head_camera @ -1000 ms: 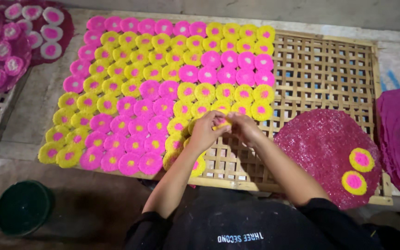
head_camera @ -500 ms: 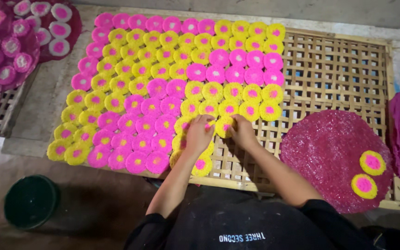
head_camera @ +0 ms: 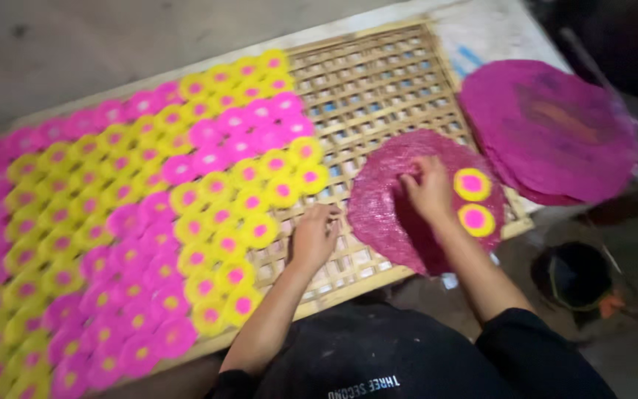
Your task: The person arranges pink and yellow circular decorative items onto a wooden lattice tray. They pick up the circles from a nearby pile and place them in neat rows on the tray, occasionally adjusting their positions.
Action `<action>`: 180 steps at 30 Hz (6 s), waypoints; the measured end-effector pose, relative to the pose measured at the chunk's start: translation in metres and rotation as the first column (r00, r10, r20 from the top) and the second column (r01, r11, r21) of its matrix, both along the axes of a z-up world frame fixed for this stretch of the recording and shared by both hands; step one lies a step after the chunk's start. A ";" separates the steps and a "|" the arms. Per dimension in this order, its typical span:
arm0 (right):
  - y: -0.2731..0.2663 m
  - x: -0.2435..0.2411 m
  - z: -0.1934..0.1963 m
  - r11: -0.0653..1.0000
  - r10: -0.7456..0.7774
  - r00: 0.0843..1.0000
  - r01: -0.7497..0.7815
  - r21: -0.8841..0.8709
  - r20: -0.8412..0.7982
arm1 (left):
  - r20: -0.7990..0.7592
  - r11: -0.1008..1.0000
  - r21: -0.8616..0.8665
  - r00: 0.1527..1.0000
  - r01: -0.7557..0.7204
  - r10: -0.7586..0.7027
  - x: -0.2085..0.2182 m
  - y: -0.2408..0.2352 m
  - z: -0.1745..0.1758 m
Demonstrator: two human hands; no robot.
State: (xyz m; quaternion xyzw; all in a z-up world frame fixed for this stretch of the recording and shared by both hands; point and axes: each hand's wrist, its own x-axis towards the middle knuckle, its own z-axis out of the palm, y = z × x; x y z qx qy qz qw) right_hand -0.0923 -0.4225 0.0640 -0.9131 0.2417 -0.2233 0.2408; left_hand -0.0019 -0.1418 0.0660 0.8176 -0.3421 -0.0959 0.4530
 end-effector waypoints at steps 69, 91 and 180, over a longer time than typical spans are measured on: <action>0.122 0.059 -0.091 0.182 0.241 0.970 -0.059 0.981 0.013 | 0.049 0.950 -0.103 0.952 -0.296 0.302 0.013 0.050 0.002; -0.149 -0.033 -0.037 0.893 0.005 0.994 -0.056 -0.446 -0.113 | 0.294 0.939 0.144 0.919 -0.313 0.261 -0.021 0.024 0.001; 1.415 0.613 -0.014 0.336 0.919 0.369 -0.918 0.212 0.140 | -0.388 0.308 -0.346 0.434 -0.886 0.813 0.370 1.441 -0.133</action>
